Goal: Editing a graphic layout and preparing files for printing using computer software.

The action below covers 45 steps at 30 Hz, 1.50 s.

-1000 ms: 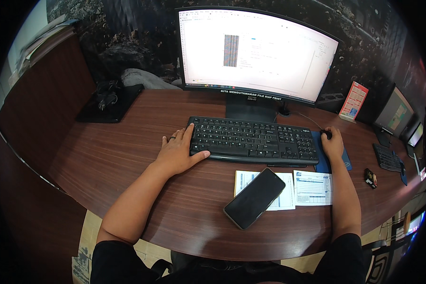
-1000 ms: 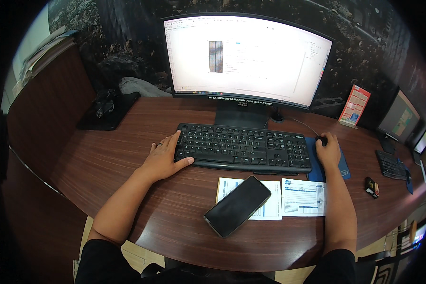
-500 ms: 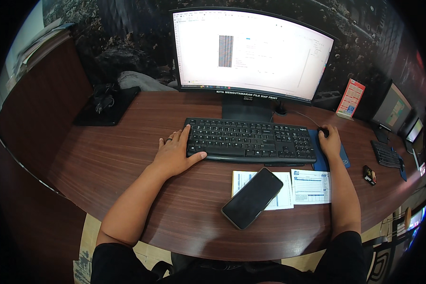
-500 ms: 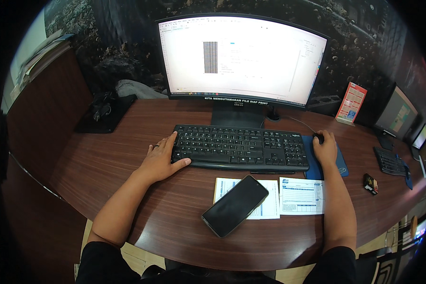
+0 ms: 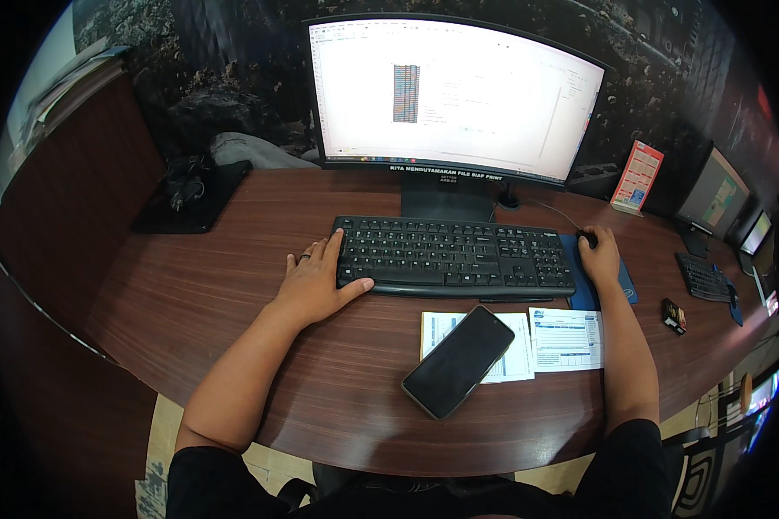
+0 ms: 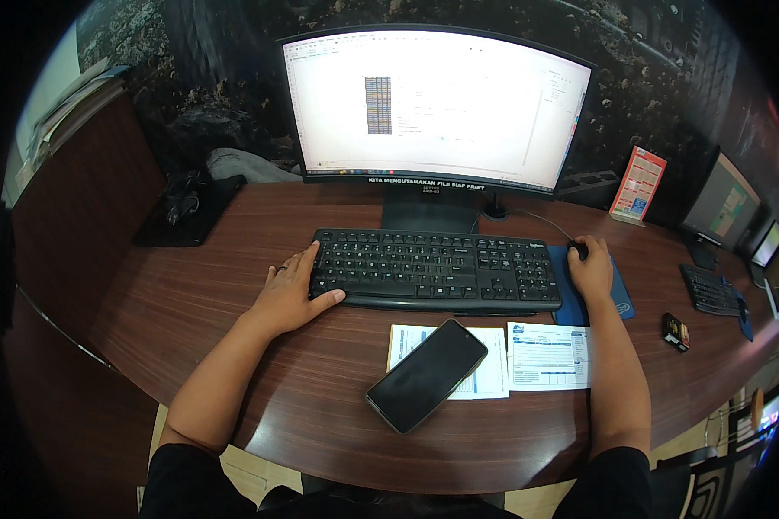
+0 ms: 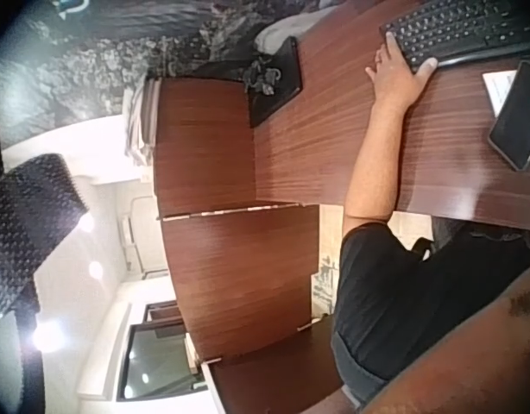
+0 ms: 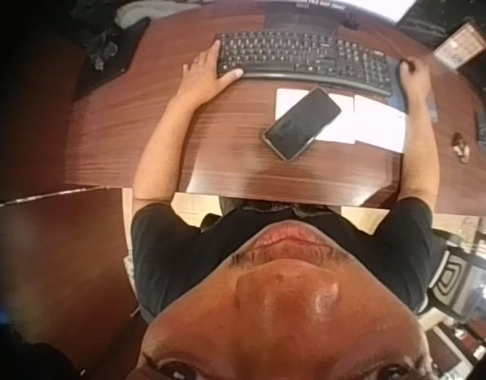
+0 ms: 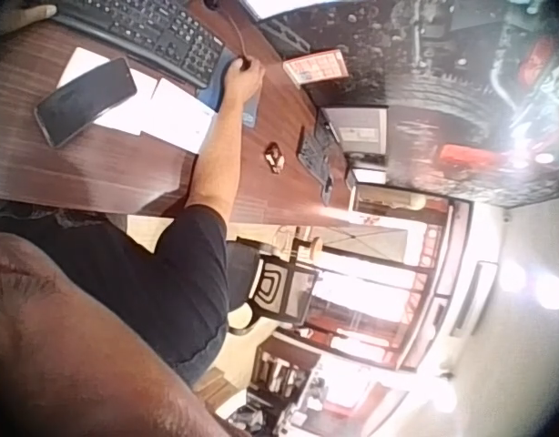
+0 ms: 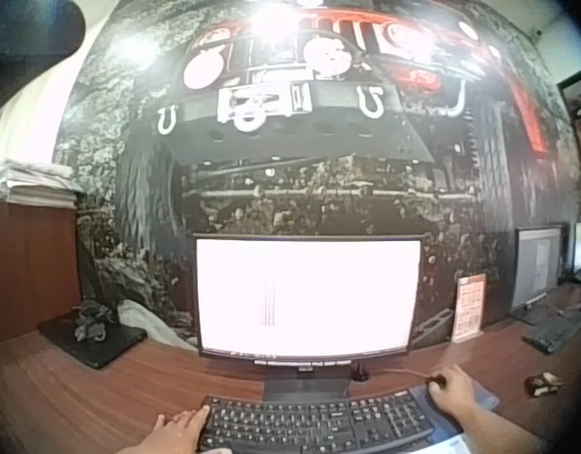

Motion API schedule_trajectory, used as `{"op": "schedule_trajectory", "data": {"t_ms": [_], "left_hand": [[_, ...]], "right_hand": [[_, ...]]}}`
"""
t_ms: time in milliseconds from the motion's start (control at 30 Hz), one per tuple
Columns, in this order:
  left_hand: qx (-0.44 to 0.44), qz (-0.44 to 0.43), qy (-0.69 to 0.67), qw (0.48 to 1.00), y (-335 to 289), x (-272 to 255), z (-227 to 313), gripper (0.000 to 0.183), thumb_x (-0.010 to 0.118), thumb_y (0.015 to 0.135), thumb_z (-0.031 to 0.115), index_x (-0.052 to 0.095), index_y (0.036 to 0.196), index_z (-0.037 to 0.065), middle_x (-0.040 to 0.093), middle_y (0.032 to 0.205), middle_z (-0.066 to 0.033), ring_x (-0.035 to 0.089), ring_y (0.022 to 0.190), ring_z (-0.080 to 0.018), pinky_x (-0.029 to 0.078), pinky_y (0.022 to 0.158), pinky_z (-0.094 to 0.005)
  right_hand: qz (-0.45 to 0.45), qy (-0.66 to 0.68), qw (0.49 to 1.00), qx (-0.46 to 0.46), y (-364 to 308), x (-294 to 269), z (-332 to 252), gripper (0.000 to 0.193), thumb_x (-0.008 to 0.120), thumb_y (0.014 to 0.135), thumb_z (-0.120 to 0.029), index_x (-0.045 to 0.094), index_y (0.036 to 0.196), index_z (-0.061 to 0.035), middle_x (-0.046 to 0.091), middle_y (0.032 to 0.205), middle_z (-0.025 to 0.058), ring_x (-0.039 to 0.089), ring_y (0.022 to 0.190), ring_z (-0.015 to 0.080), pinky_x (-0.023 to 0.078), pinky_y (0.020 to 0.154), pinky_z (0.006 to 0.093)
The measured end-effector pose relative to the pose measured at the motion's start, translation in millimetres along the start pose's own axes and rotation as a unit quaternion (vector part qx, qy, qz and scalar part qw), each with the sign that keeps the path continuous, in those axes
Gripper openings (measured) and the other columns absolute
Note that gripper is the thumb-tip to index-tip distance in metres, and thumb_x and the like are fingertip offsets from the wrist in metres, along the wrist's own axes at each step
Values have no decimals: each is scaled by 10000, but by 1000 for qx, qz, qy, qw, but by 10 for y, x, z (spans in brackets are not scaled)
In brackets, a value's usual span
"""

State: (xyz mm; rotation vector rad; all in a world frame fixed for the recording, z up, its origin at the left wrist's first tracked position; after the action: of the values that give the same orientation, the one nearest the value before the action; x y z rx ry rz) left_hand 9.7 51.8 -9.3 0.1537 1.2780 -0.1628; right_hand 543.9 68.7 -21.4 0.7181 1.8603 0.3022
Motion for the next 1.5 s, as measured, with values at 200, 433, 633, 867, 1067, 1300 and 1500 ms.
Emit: {"op": "schedule_trajectory", "data": {"t_ms": [200,433,633,867,1067,1300,1500], "left_hand": [[-3,-2,-1,1000,-6,-9,13,1073,638,878,684,189,1611,43,364,1579,-270,327,1493,-415,196,1201,-657],[-4,-4,0,1000,0,10,-11,1070,639,879,682,189,1611,43,360,1582,-267,325,1493,-417,195,1202,-653],[-1,-5,10,1000,16,27,-32,1106,573,863,771,188,1616,59,358,1586,-263,309,1503,-411,208,1200,-659],[0,-7,8,1000,17,23,-34,1111,575,858,775,188,1617,61,355,1587,-259,310,1502,-412,208,1199,-663],[5,-14,20,1000,12,30,-31,1119,566,850,793,183,1622,79,337,1598,-259,292,1510,-412,204,1202,-660],[0,-20,20,1000,16,32,-29,1132,562,845,803,171,1625,81,332,1597,-271,288,1510,-422,201,1203,-660],[2,-17,21,1000,20,46,-43,1120,562,852,793,172,1624,81,334,1594,-273,287,1510,-423,198,1205,-659]], "right_hand": [[13,1,1000,6,-24,-31,-37,294,683,878,-191,684,1154,-89,652,1138,146,643,1103,358,506,948,437],[27,9,1000,-4,-36,-53,-80,262,680,888,-200,682,1119,-75,650,1124,146,639,1102,361,503,948,439],[24,-2,1000,0,-20,-27,-33,259,690,891,-213,684,1104,-65,648,1137,150,634,1110,364,500,951,439],[11,-9,1000,-1,-17,-18,-39,279,697,883,-214,679,1129,-83,646,1157,162,626,1113,389,491,962,474],[15,-22,1000,5,-14,-18,-21,297,700,886,-195,665,1161,-87,646,1175,147,631,1123,384,502,955,462],[16,-27,1000,3,-7,-9,-3,298,697,889,-205,666,1162,-89,647,1178,140,632,1127,378,503,952,462],[3,-27,999,20,-28,-28,-39,316,688,898,-231,669,1189,-109,645,1192,132,630,1146,365,501,968,453]]}}
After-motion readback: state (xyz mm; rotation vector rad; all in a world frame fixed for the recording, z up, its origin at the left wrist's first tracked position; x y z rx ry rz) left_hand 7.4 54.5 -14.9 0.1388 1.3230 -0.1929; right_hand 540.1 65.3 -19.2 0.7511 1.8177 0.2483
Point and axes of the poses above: each hand's wrist, its own y-axis towards the middle knuckle, its own x-axis out of the palm, z = x × y, the point moved 4 cm from there along y, towards the middle knuckle
